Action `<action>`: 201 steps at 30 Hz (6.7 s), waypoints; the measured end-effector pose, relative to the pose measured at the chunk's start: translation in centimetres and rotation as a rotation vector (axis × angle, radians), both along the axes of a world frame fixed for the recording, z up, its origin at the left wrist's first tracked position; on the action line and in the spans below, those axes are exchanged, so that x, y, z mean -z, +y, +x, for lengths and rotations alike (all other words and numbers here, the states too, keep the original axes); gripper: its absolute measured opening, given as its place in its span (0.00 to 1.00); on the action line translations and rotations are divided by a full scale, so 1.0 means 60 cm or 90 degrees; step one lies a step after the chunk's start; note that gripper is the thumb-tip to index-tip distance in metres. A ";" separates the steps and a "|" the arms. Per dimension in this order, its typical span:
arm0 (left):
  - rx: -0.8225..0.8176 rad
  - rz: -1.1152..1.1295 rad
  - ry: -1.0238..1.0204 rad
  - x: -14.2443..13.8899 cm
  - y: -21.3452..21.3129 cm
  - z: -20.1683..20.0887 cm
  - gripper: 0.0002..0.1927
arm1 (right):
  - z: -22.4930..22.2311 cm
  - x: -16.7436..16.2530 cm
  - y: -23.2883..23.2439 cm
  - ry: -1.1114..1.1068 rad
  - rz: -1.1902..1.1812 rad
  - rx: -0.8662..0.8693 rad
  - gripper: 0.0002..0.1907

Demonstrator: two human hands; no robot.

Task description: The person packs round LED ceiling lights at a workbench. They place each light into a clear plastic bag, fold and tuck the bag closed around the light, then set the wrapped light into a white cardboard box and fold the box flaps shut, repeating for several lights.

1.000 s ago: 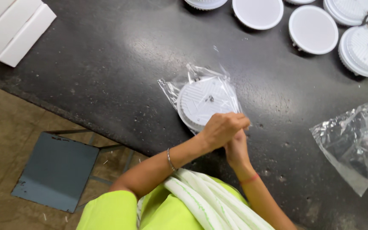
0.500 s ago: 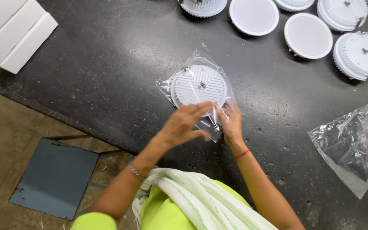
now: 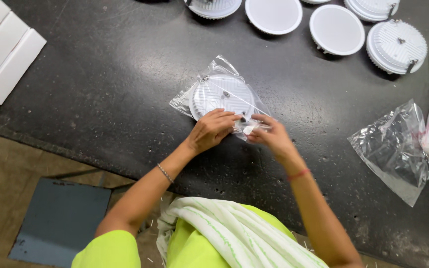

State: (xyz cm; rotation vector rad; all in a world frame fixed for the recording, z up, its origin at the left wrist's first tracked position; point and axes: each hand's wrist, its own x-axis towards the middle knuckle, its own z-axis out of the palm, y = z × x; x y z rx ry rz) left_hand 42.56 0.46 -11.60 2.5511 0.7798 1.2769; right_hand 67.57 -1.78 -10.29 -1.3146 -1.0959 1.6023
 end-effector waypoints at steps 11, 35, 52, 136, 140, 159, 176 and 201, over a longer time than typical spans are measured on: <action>0.150 -0.703 -0.647 -0.141 -0.072 0.037 0.09 | 0.155 -0.121 -0.043 -0.030 0.098 0.044 0.15; 0.162 -0.831 -0.522 -0.160 -0.186 0.044 0.09 | 0.048 -0.225 -0.113 -0.315 0.392 -0.405 0.27; 0.077 -0.463 -0.039 -0.237 -0.183 0.081 0.10 | 0.075 -0.122 -0.105 -0.027 0.134 -0.241 0.13; 0.042 -0.321 -0.057 -0.135 -0.171 0.252 0.30 | 0.406 0.006 -0.295 -1.034 0.396 0.411 0.18; 0.143 -0.218 0.012 -0.106 -0.183 0.388 0.36 | 0.437 -0.005 -0.307 -0.930 0.284 0.429 0.06; -0.043 -0.211 0.321 -0.031 -0.159 0.332 0.09 | 0.455 0.027 -0.198 -0.682 0.187 0.410 0.14; -0.076 -0.208 -0.006 -0.184 0.014 0.237 0.06 | 0.255 -0.164 -0.086 -0.318 0.472 0.142 0.07; -0.022 -0.501 -0.260 -0.204 0.129 -0.068 0.04 | 0.082 -0.183 0.247 -0.130 0.434 -0.166 0.18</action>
